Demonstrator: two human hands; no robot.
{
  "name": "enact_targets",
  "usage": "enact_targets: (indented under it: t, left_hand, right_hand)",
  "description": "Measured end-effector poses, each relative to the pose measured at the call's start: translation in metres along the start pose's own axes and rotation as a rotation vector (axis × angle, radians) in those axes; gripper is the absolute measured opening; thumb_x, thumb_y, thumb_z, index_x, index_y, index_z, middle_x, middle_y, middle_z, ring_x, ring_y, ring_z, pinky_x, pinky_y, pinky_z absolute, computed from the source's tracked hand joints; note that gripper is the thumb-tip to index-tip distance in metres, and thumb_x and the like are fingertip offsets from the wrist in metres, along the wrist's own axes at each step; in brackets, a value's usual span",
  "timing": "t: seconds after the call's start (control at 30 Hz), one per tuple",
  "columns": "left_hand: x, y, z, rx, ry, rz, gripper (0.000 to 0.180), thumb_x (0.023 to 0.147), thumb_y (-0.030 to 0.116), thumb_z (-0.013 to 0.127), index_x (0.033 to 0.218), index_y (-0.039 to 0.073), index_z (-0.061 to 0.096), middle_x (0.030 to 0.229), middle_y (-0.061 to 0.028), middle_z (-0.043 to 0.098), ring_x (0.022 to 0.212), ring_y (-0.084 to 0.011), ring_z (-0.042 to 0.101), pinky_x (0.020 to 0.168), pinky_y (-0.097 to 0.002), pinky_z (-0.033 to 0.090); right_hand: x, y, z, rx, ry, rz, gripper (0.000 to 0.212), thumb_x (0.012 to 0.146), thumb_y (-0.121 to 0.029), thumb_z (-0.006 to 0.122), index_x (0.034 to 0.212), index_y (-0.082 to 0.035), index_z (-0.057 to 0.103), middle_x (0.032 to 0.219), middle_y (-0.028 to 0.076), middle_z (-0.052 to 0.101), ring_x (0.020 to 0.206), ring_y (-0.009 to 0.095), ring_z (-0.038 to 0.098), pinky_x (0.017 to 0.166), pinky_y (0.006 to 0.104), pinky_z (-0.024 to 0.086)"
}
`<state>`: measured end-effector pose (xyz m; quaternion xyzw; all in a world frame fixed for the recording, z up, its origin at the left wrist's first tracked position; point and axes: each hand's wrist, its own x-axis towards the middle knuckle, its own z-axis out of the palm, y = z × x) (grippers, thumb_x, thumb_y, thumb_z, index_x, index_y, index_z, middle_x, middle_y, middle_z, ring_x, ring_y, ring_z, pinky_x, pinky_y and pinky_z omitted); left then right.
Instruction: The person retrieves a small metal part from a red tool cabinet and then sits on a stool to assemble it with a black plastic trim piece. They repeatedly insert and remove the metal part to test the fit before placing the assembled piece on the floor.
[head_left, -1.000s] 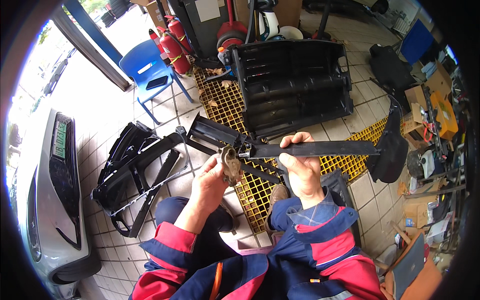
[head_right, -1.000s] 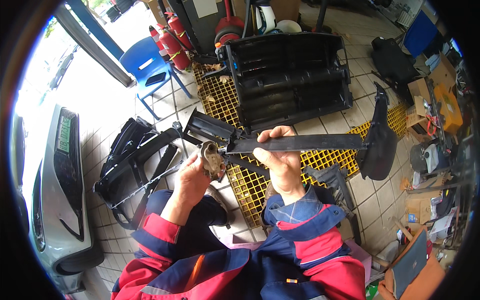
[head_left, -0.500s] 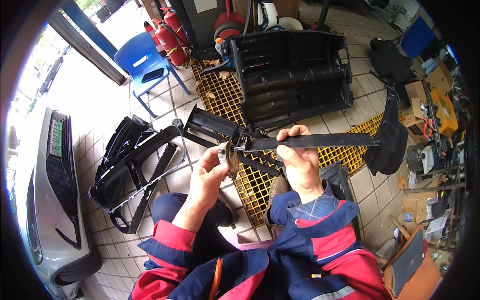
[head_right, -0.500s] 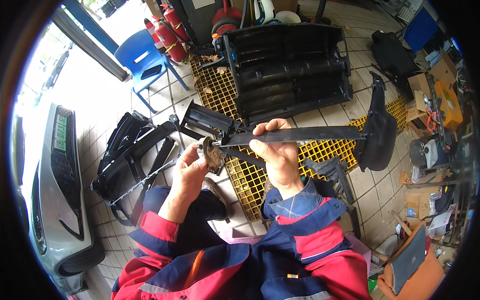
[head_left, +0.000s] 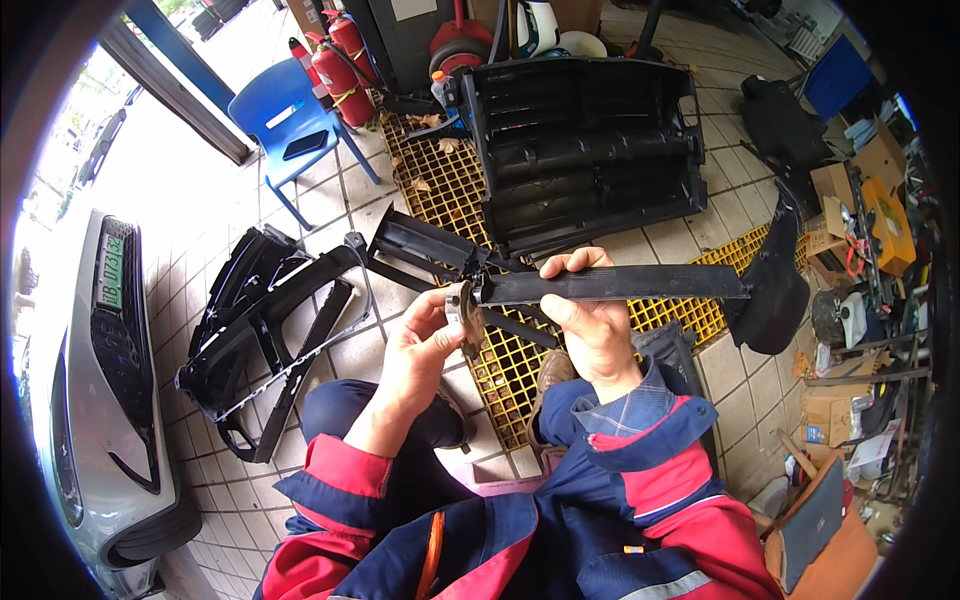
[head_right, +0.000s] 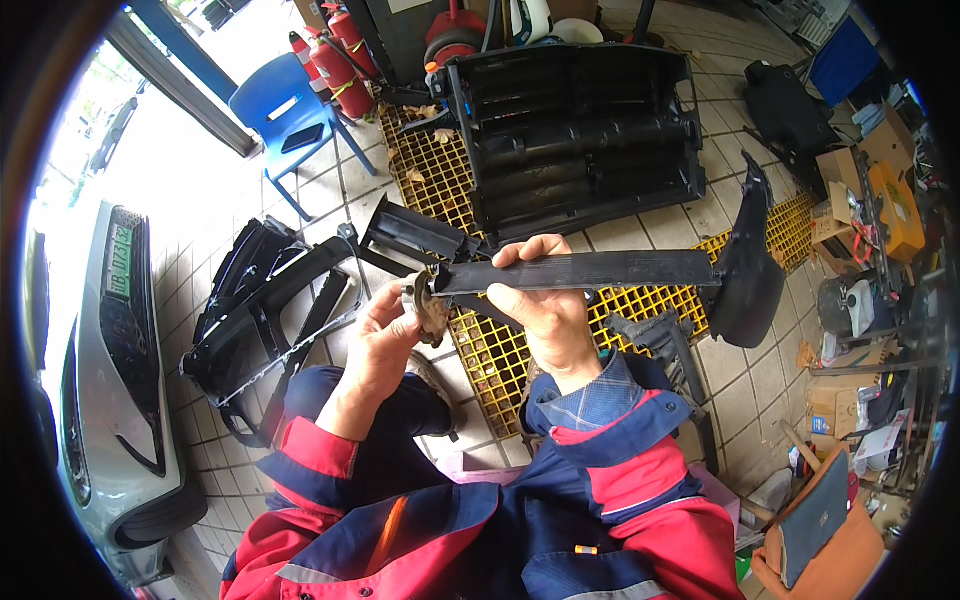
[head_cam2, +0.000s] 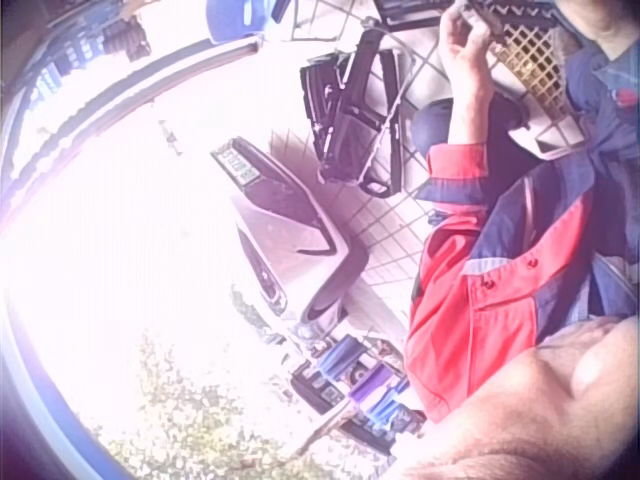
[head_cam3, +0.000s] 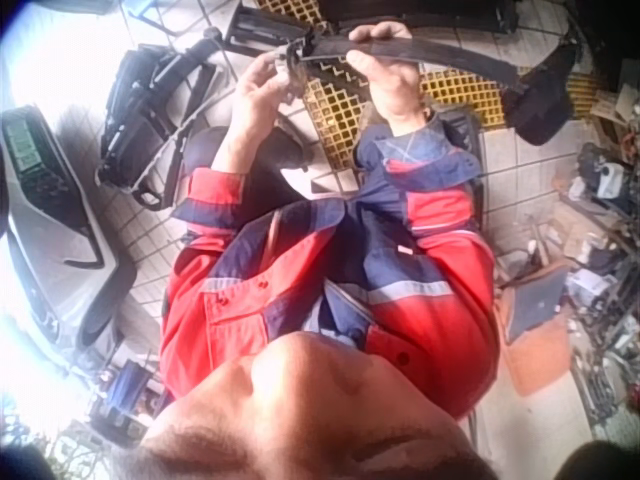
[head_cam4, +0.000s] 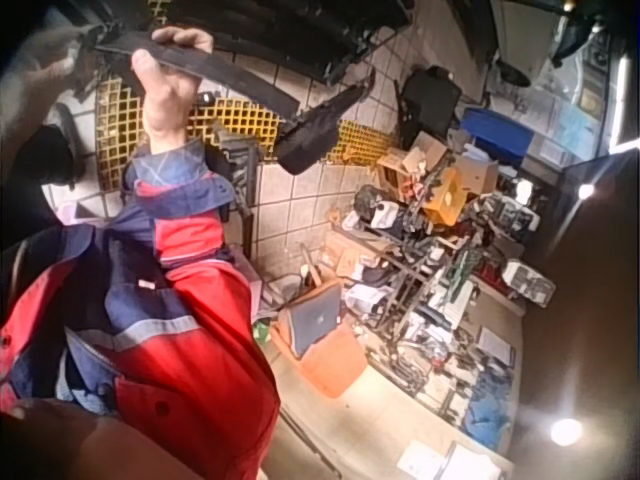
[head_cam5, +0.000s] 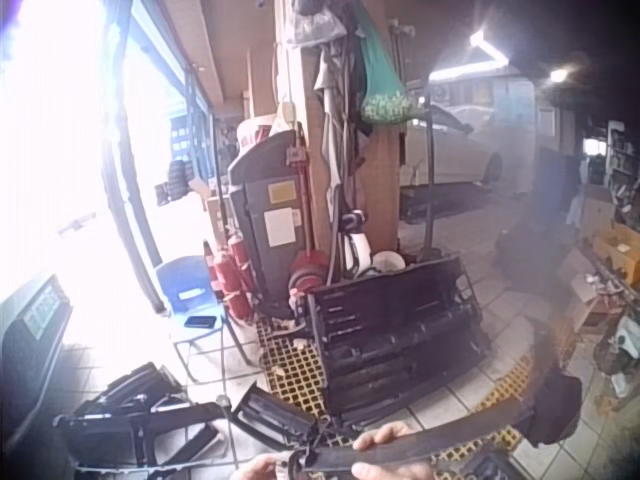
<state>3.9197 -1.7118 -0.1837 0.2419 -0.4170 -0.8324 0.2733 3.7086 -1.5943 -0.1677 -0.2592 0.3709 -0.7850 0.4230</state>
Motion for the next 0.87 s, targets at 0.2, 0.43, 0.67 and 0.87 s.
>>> enact_targets:
  t: [0.2, 0.43, 0.67, 0.87]
  left_hand:
    - [-0.001, -0.006, -0.001, -0.045, 0.033, 0.017, 0.04, 0.101, 0.013, 0.075, 0.14, 0.006, 0.065, 0.121, -0.0031, 0.075, 0.11, -0.0148, 0.069, 0.102, -0.0333, 0.052]
    - [0.004, -0.011, -0.032, -0.114, 0.066, 0.021, 0.046, 0.102, 0.014, 0.073, 0.145, 0.003, 0.061, 0.128, -0.0102, 0.074, 0.117, -0.0282, 0.073, 0.104, -0.0488, 0.058]
    - [0.003, -0.009, -0.02, -0.129, 0.021, -0.02, 0.041, 0.104, 0.015, 0.072, 0.143, 0.004, 0.063, 0.13, -0.0096, 0.073, 0.116, -0.0248, 0.072, 0.104, -0.044, 0.056]
    - [-0.001, -0.008, -0.015, -0.117, 0.029, -0.038, 0.04, 0.104, 0.016, 0.074, 0.141, 0.006, 0.066, 0.125, -0.0033, 0.075, 0.113, -0.0161, 0.07, 0.103, -0.0342, 0.053]
  right_hand:
    - [-0.001, -0.002, 0.002, -0.021, -0.001, 0.004, 0.049, 0.089, 0.009, 0.075, 0.126, -0.011, 0.051, 0.127, 0.009, 0.061, 0.123, 0.019, 0.057, 0.118, 0.0381, 0.041]
    - [0.003, -0.007, -0.008, 0.059, 0.034, -0.053, 0.05, 0.088, 0.01, 0.078, 0.125, -0.011, 0.051, 0.125, 0.009, 0.063, 0.117, 0.016, 0.061, 0.11, 0.0341, 0.05]
    - [0.001, -0.004, -0.004, 0.022, 0.002, -0.022, 0.051, 0.088, 0.01, 0.076, 0.126, -0.012, 0.051, 0.127, 0.009, 0.062, 0.12, 0.017, 0.059, 0.11, 0.0349, 0.048]
    - [0.0, -0.004, -0.001, -0.024, -0.039, -0.009, 0.051, 0.088, 0.009, 0.074, 0.128, -0.012, 0.05, 0.131, 0.011, 0.059, 0.124, 0.02, 0.056, 0.115, 0.0378, 0.044]
